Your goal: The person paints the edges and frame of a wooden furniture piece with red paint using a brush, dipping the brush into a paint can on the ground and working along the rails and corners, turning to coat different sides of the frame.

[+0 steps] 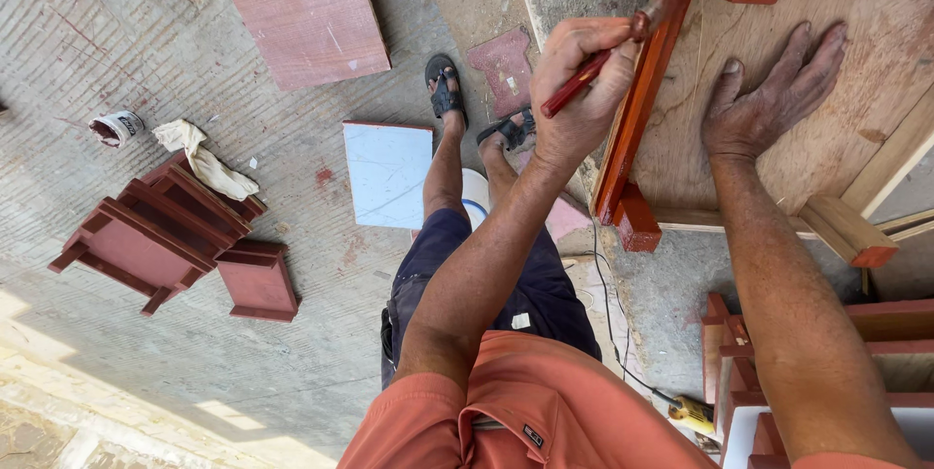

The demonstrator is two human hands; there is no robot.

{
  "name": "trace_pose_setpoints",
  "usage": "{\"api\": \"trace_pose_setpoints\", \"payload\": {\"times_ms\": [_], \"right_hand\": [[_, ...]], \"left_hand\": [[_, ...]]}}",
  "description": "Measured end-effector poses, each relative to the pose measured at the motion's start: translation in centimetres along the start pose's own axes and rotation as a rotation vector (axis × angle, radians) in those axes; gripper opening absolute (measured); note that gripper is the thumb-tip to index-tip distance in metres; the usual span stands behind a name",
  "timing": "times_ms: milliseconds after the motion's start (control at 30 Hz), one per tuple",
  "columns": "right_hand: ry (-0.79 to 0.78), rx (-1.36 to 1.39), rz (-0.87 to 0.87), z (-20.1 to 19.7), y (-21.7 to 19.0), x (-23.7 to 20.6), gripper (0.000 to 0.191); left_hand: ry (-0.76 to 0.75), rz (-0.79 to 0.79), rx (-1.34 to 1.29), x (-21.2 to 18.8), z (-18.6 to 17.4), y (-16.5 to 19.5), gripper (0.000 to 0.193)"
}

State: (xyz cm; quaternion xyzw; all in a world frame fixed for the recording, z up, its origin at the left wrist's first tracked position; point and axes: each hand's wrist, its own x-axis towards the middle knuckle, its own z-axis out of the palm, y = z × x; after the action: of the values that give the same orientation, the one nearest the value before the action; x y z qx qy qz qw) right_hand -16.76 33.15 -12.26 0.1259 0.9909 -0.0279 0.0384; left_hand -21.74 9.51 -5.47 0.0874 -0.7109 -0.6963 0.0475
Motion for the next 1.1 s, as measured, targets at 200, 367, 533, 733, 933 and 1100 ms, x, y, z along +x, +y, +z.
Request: {"api": "trace_pose_setpoints", "payload": {"times_ms": [200,367,533,733,933,1100], "right_hand": [[-0.009,-0.035,-0.011,0.3,0.8,-0.4,0.075],[0.000,0.012,-0.021,0.5,0.9,-0.2,0.074],[0.014,0.009,-0.027,0.8,1.1,-0.4,0.074],[0.015,-0.009,-0.045,1.0,1.3,-0.6,0.073],[-0.007,-0.038,-0.011,0.7,1.1,-0.4,0.073],[0.004,0.019,-0.029,0.8,1.2,-0.7,0.073]], "left_hand": [[-0.010,0.018,-0.065,0.1,0.9,1.1,0.010],[0.044,0.057,-0.098,-0.1,-0.6,1.6,0.011],[0.003,-0.028,-0.066,-0.3,-0.1,0.5,0.013],[0.029,-0.086,-0.261,0.0,-0.2,-0.4,0.010],[-0.052,-0.048,-0.207,0.6,0.2,-0.2,0.011],[0.021,-0.097,-0.119,-0.2,-0.2,-0.2,0.009]]}}
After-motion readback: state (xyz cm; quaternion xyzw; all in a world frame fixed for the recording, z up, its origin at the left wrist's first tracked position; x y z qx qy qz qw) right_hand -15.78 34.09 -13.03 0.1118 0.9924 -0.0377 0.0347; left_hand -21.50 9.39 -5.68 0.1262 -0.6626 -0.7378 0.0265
